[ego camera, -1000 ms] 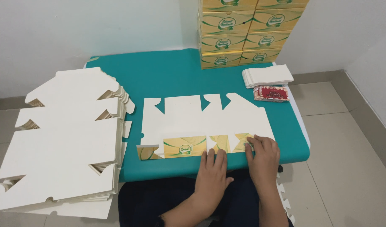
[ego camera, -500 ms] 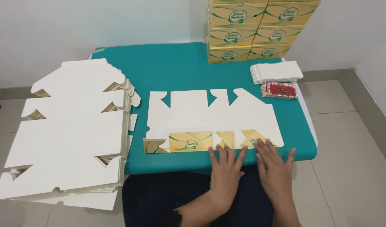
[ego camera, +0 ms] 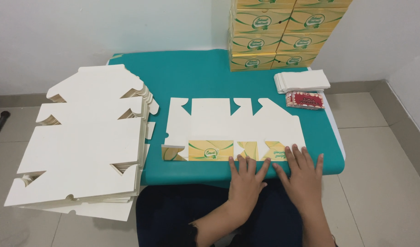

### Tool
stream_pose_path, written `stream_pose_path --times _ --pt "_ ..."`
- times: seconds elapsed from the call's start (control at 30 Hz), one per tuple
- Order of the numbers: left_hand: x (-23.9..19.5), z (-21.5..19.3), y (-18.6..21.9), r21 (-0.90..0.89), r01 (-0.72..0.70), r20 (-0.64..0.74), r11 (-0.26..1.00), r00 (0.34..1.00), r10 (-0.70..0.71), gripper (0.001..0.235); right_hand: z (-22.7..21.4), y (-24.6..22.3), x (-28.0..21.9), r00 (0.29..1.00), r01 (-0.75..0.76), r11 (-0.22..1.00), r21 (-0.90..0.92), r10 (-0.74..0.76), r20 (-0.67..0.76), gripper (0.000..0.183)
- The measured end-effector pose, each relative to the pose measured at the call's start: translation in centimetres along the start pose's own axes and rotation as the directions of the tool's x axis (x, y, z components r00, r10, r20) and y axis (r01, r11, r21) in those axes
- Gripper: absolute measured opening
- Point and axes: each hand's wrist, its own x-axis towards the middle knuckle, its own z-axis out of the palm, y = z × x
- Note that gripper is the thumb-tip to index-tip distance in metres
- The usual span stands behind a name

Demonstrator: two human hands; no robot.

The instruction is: Assembling a cardboard box from a flat cutout by folding and tucking flaps, then placing a sticker inside.

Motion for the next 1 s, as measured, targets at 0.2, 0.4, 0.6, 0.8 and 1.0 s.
stream_pose_path --times 0.2,0.4,0.6,0.8,1.0 --pt "-0.4 0.2 -2.3 -0.184 -0.076 0.012 0.980 0.997 0.080 0.069 -1.2 -0.9 -1.8 1.000 0.022 0.998 -0.058 -0.023 -0.008 0.074" --pt "-2.5 0.2 -5.5 -0.353 -0.162 -0.073 0.921 0.987 0.146 0.071 -2.1 2.7 -3.0 0.976 0.147 0.962 -0.229 -0.103 0.194 0.094" --pt "-2.2 -0.1 -5.4 -0.214 -0.207 0.007 0.955 0.977 0.214 0.086 -1.2 5.1 -1.8 0.979 0.059 0.989 0.132 -0.083 0.185 0.063" --pt "-0.4 -0.2 -5.9 -0.316 -0.113 -0.091 0.942 0.992 0.088 0.077 -1.6 4.0 -3.2 0.994 0.112 0.981 0.156 -0.113 0.000 0.050" --pt "-0.9 -1.2 -8.9 -0.445 -0.040 -0.241 0.895 0.968 -0.077 0.055 -2.1 -0.8 -2.9 0.959 0.281 0.917 0.283 -0.261 -0.107 0.039"
